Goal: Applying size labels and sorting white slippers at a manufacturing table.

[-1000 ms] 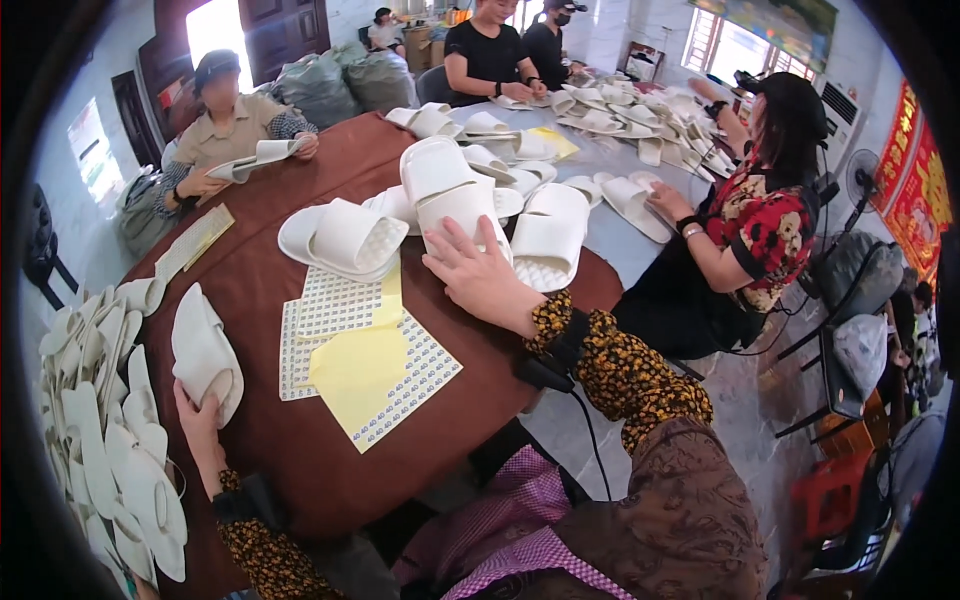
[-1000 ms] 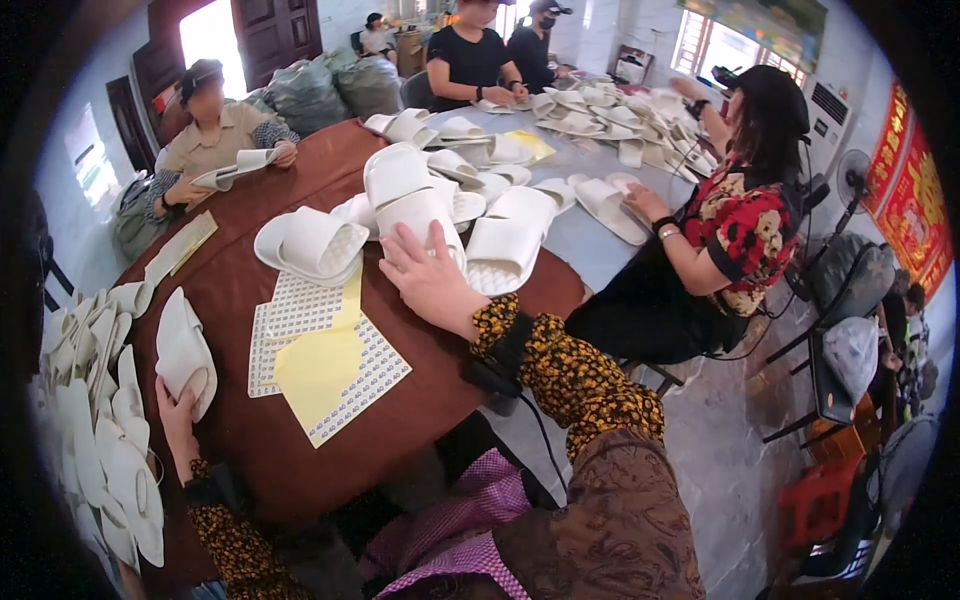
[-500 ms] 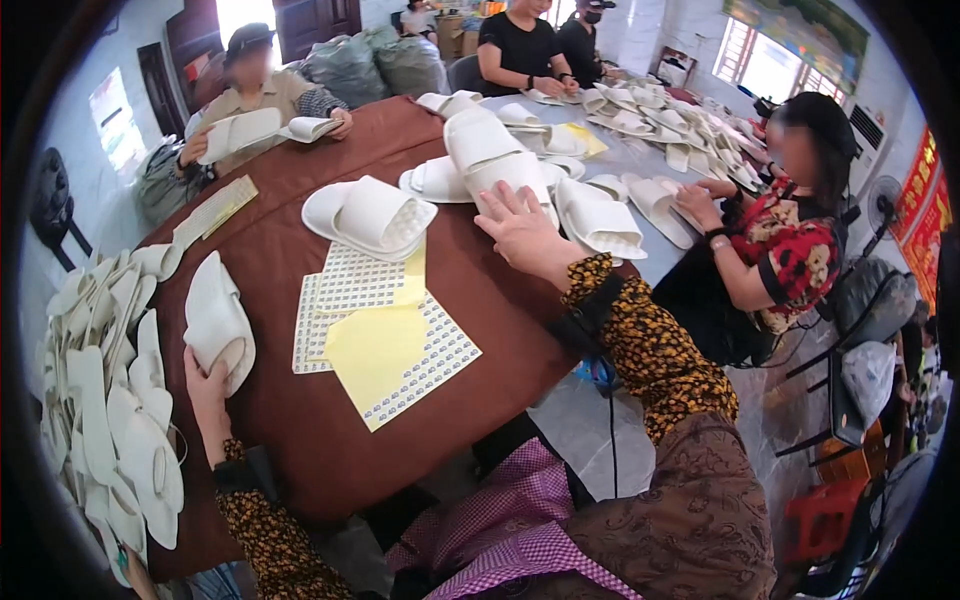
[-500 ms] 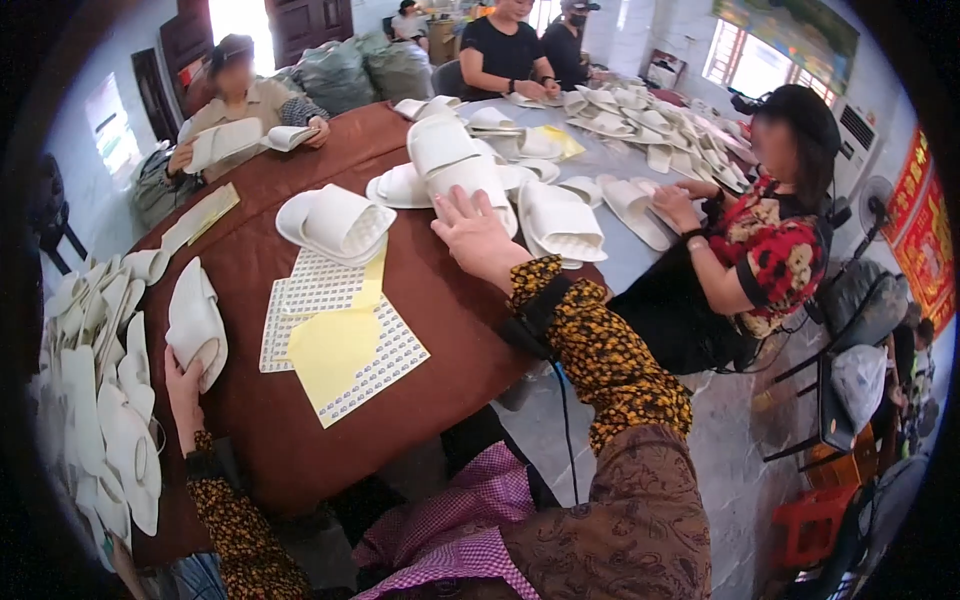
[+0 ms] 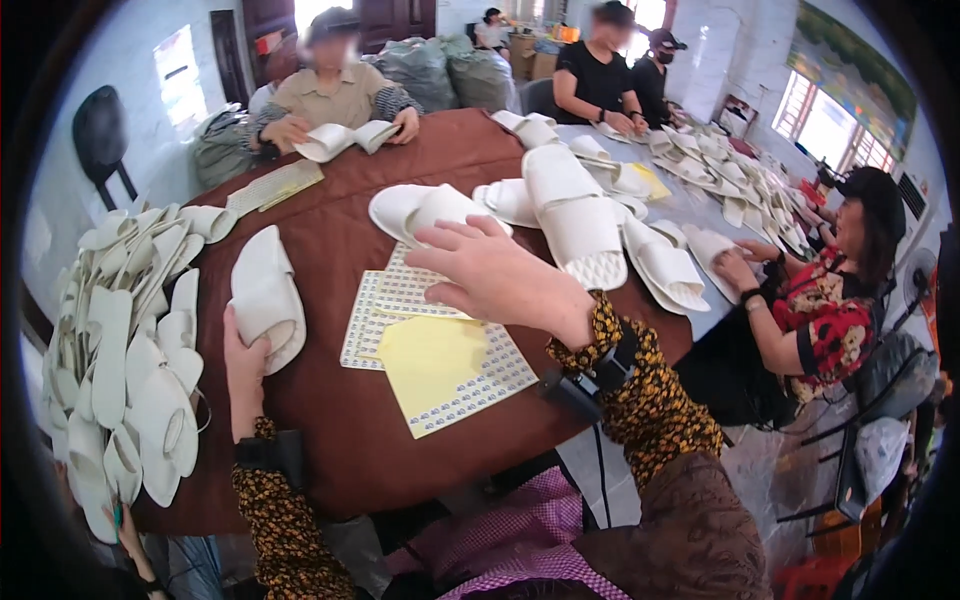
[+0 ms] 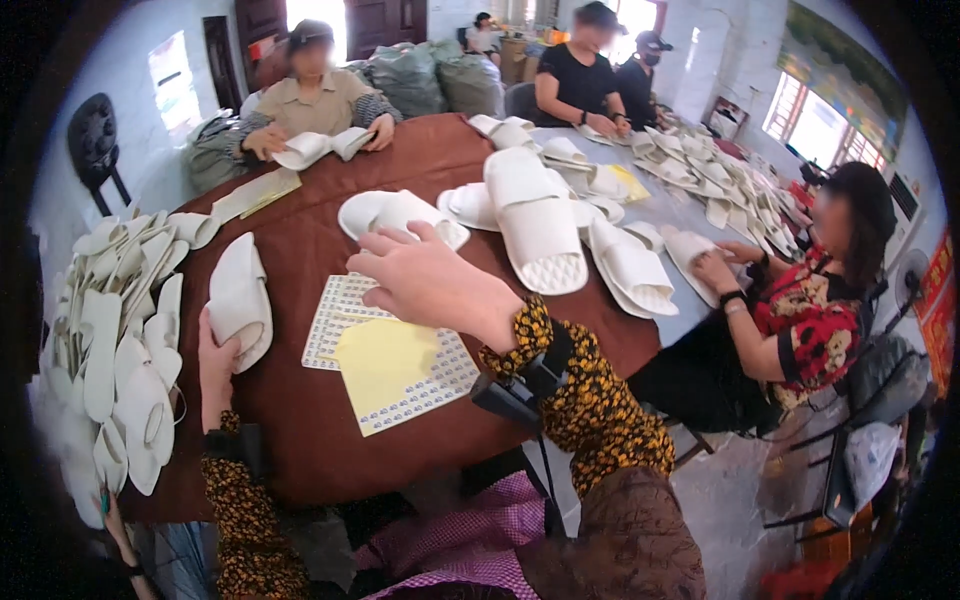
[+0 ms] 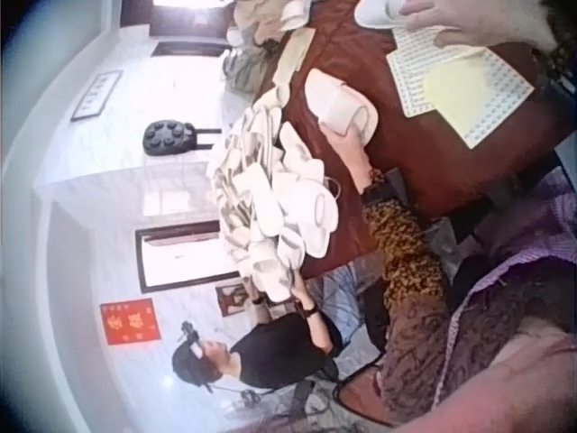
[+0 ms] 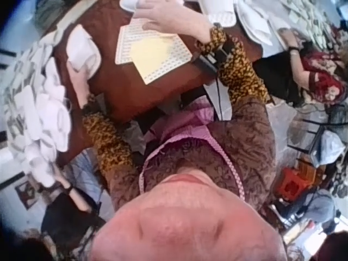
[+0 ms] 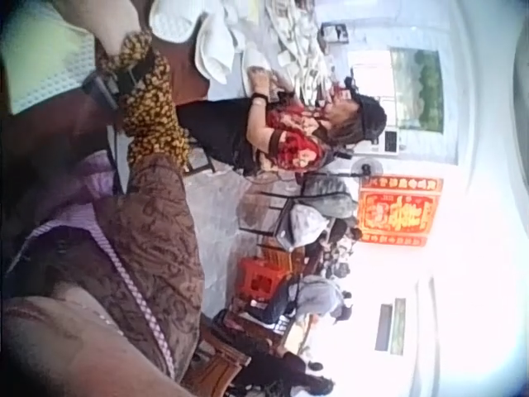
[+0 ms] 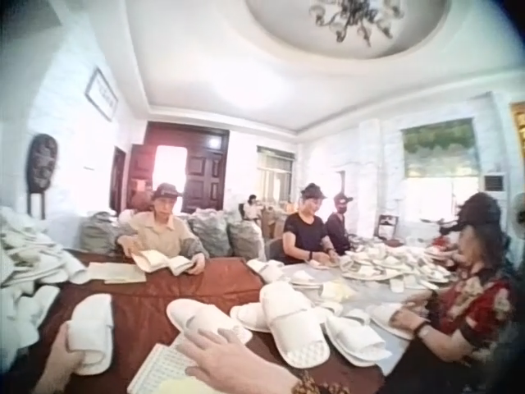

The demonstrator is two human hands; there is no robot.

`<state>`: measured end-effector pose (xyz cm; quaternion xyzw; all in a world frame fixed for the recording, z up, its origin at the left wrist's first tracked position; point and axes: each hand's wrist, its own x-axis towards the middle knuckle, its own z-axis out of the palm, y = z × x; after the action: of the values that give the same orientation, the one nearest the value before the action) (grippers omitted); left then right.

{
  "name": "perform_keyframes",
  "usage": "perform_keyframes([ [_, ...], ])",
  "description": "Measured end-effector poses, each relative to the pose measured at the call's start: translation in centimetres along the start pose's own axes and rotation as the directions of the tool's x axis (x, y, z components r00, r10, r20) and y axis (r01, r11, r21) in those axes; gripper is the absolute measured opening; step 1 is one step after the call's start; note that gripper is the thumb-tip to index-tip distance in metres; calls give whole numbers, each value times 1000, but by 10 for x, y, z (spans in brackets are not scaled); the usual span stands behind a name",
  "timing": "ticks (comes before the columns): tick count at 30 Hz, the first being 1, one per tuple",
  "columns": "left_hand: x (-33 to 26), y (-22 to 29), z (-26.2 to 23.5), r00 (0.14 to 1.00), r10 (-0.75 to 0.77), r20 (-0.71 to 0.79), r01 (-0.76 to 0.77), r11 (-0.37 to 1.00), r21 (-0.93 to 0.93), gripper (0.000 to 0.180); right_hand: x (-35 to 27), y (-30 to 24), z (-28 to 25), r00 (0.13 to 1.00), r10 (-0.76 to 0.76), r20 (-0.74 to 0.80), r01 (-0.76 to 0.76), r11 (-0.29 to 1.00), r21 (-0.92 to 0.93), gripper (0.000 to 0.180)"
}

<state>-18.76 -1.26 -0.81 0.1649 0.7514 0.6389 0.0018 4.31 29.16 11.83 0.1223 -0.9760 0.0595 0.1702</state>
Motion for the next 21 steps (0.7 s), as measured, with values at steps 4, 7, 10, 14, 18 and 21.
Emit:
perform_keyframes([
  [4, -6, 22, 20, 997, -72, 27, 73, 997, -11, 81, -2, 20, 29, 990, 68, -123, -12, 913, 407, 29],
  [7, -4, 3, 6, 1000, 16, 0, -16, 1000, -4, 81, 2, 30, 63, 952, 280, -123, -104, 675, 731, 23],
  [10, -1, -2, 8, 988, 154, -30, -150, 982, 119, 79, 1, 44, 79, 929, 352, -116, -118, 576, 809, 21],
  [14, -2, 5, 14, 988, 157, -6, -157, 988, 6, 83, -1, 43, 74, 914, 390, -113, -134, 553, 823, 21],
  [18, -2, 6, 15, 995, 100, 25, -99, 994, -49, 89, -3, 40, 75, 902, 411, -130, -117, 523, 844, 21],
  [21, -8, 14, 19, 996, 81, 38, -77, 992, -97, 93, -2, 37, 74, 905, 413, -101, -141, 515, 845, 22],
])
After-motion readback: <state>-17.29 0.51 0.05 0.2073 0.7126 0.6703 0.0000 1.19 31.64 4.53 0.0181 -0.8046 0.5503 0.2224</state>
